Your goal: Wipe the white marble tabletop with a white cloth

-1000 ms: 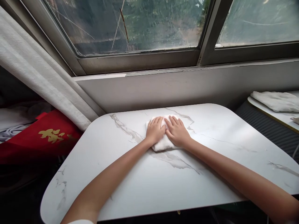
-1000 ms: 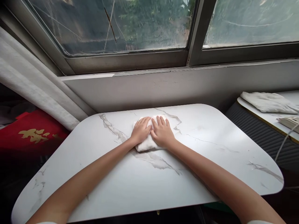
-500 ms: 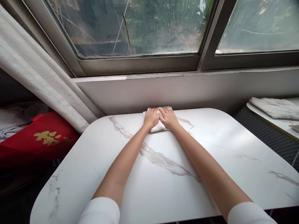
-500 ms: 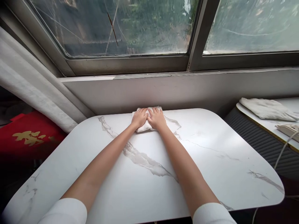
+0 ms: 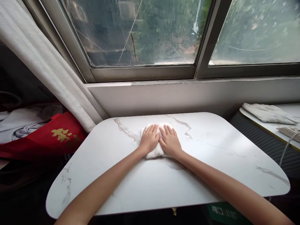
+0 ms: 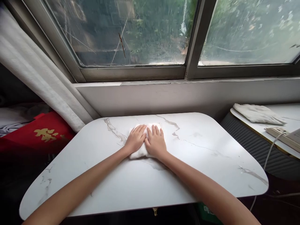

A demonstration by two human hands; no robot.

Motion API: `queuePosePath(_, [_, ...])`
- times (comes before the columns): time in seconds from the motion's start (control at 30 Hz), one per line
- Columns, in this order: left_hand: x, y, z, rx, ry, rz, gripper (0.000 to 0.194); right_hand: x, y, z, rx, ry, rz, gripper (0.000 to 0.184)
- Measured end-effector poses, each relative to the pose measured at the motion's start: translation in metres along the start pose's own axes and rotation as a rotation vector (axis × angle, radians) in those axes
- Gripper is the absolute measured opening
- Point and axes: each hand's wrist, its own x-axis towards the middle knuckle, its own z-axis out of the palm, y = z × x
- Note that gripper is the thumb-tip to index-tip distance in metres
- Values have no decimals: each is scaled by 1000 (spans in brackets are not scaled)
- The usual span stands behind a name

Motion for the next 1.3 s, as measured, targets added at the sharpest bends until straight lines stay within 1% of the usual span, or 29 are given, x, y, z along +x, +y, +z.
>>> queuePosePath(0.07, [-31,4,-5,11,-20,18,49,-30,-13,-3,36,-30,-13,54])
queuePosePath(0.17, [-80,9,-13,31,-38,31,50,-72,-29,-7,132,-65,-76,56])
queuePosePath(0.23, [-110,11,-17,42,-29,22,51,-94,-39,-10,201,-83,-138,58])
queuePosePath(0.3, [-135,11,-20,55,-8,7,51,-110,-48,-11,261,-97,-193,59])
queuePosePath(0.4, [-159,4,-23,70,14,-7,52,-121,-60,-13,331,-121,-239,62])
queuePosePath(0.5, [-165,-7,-26,68,24,-11,52,-119,-71,-14,363,-158,-261,65])
queuePosePath(0.57, [-159,-17,-29,63,31,-21,51,-108,-76,-14,359,-180,-262,67])
queuePosePath(0.67, [-137,-33,-33,69,22,-31,50,-81,-79,-9,338,-198,-251,64])
queuePosePath(0.77, [-104,-49,-36,80,14,-41,49,-43,-76,0,274,-147,-250,60])
queuePosePath(0.9, [-53,-67,-32,81,39,-71,47,14,-64,12,110,-31,-347,60])
queuePosePath(1.0, [-15,-78,-28,71,56,-91,46,55,-50,18,50,-22,-401,60])
queuePosePath(1.07, [9,-85,-26,60,62,-101,46,78,-42,22,47,-22,-372,58])
queuePosePath(1.13, [31,-94,-25,46,58,-79,45,97,-38,27,50,-17,-298,57])
queuePosePath(1.23, [60,-109,-24,30,49,-23,44,118,-40,35,38,9,-184,55])
queuePosePath(1.3, [75,-120,-25,29,44,8,44,129,-45,40,25,31,-128,56])
